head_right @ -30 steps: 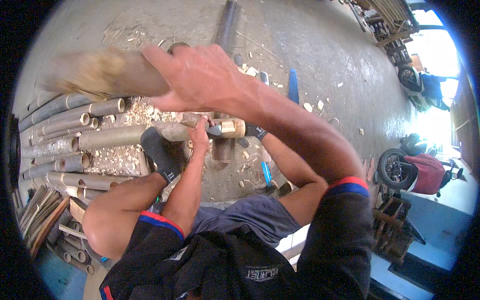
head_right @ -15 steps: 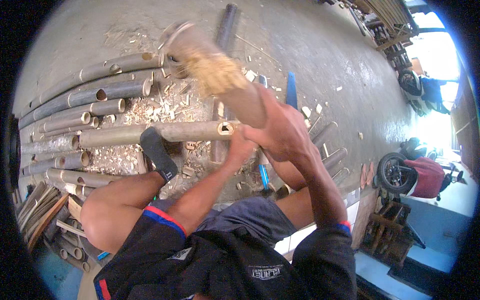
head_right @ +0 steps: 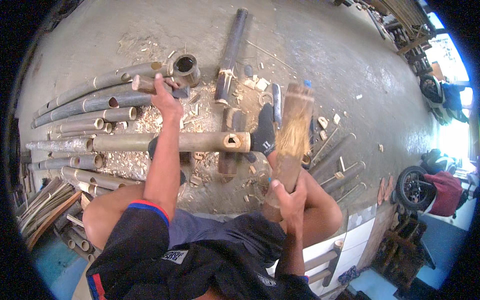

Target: The person sits on the floor and uses a wooden mallet to repeatedly strike a small bamboo piece held against a larger bamboo segment. The person rotates the piece and continues striking to shape the end.

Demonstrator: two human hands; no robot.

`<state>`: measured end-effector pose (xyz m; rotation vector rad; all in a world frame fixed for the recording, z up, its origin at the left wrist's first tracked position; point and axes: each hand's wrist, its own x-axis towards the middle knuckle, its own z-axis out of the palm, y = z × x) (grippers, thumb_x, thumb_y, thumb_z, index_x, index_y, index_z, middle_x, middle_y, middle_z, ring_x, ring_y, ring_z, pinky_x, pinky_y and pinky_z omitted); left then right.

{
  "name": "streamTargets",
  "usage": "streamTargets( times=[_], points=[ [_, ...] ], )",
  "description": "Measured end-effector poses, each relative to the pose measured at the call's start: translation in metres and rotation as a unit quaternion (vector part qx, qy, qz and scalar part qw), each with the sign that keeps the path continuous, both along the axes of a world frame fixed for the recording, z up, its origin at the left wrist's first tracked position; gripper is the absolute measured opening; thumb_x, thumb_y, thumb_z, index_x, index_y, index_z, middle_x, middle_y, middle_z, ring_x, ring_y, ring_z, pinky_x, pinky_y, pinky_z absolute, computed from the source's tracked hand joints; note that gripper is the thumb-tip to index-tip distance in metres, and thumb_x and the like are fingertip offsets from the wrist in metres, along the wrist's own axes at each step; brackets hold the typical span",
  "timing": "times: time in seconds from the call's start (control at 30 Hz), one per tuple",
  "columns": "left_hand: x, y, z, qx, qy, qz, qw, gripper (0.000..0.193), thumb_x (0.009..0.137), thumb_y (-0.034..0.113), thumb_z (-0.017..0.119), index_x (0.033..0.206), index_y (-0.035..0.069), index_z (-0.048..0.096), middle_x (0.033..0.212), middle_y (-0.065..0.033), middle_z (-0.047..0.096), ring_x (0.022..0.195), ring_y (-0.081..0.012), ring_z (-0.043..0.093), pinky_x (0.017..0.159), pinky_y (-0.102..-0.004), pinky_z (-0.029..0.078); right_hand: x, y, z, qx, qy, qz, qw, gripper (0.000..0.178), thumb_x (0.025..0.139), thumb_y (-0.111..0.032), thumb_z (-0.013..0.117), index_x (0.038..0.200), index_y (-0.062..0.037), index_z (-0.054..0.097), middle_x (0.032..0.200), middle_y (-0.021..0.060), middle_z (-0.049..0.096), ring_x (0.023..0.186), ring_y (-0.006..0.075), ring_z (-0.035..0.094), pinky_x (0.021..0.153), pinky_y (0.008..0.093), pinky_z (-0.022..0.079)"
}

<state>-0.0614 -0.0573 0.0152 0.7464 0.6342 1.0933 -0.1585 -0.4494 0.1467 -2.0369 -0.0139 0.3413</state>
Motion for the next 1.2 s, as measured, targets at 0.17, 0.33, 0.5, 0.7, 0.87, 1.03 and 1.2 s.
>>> streamTargets(
  times=[0.17,0.33,0.5,0.7,0.87,1.03,1.2],
  points=[
    [0.052,0.05,0.006,0.024,0.0,0.005,1.0,0.029,0.095,0.029,0.071,0.09,0.004,0.057,0.069,-0.0044,0.056,0.06,-0.0145,0.055,0.057,-0.0346,0.049,-0.006,0.009,-0.036,0.039,0.058,-0.001,0.998,0.07,0.087,-0.012,0.073,0.149,0.0032,0.043,0.135,0.0145,0.06,0.124,0.024,0.056,0.109,0.0372,0.042],
    [0.089,0.08,-0.036,0.072,0.117,0.006,0.991,0.03,0.094,0.028,0.074,0.088,0.004,0.058,0.068,-0.0032,0.059,0.058,-0.0139,0.055,0.055,-0.0323,0.048,0.014,0.022,-0.034,0.006,0.053,0.015,0.998,0.069,0.087,-0.014,0.073,0.147,0.0027,0.045,0.131,0.0147,0.062,0.12,0.0246,0.059,0.106,0.0374,0.044],
    [0.097,0.093,-0.069,0.083,0.128,-0.042,0.987,0.031,0.094,0.03,0.076,0.091,0.004,0.059,0.068,-0.0033,0.06,0.056,-0.0147,0.057,0.056,-0.0314,0.048,0.028,0.022,-0.038,0.03,0.036,0.0,0.999,0.065,0.087,-0.015,0.073,0.144,0.0026,0.048,0.125,0.0137,0.064,0.114,0.0236,0.06,0.103,0.0374,0.046],
    [0.075,0.085,-0.038,0.015,0.023,-0.015,1.0,0.033,0.093,0.029,0.074,0.099,0.004,0.054,0.074,-0.006,0.059,0.058,-0.0172,0.058,0.057,-0.0345,0.051,0.018,0.02,-0.037,0.062,-0.008,0.011,0.998,0.071,0.082,-0.017,0.077,0.144,0.0023,0.047,0.126,0.0124,0.062,0.115,0.0223,0.06,0.104,0.0368,0.046],
    [0.005,0.029,-0.002,-0.054,-0.041,-0.069,0.995,0.026,0.097,0.032,0.065,0.09,0.01,0.055,0.069,-0.0057,0.054,0.062,-0.018,0.052,0.063,-0.038,0.048,-0.001,0.032,-0.03,0.086,-0.029,0.0,0.996,0.078,0.078,-0.018,0.081,0.145,0.002,0.045,0.126,0.0124,0.063,0.117,0.0227,0.06,0.105,0.0378,0.045],
    [-0.072,-0.082,-0.012,-0.172,0.04,-0.16,0.971,0.026,0.095,0.029,0.067,0.094,0.009,0.051,0.067,-0.0059,0.053,0.057,-0.0173,0.051,0.059,-0.0366,0.048,-0.015,0.045,-0.027,0.074,-0.037,0.036,0.996,0.081,0.079,-0.019,0.081,0.148,0.0005,0.044,0.129,0.0154,0.064,0.118,0.0243,0.061,0.106,0.038,0.045],
    [-0.108,-0.134,-0.042,-0.186,0.047,-0.195,0.962,0.025,0.095,0.025,0.067,0.097,0.007,0.05,0.067,-0.0061,0.053,0.057,-0.017,0.051,0.059,-0.037,0.049,-0.033,0.039,-0.02,0.054,-0.018,0.068,0.996,0.08,0.08,-0.018,0.08,0.149,0.0001,0.043,0.128,0.0178,0.066,0.117,0.0248,0.064,0.105,0.0383,0.047]
  ],
)
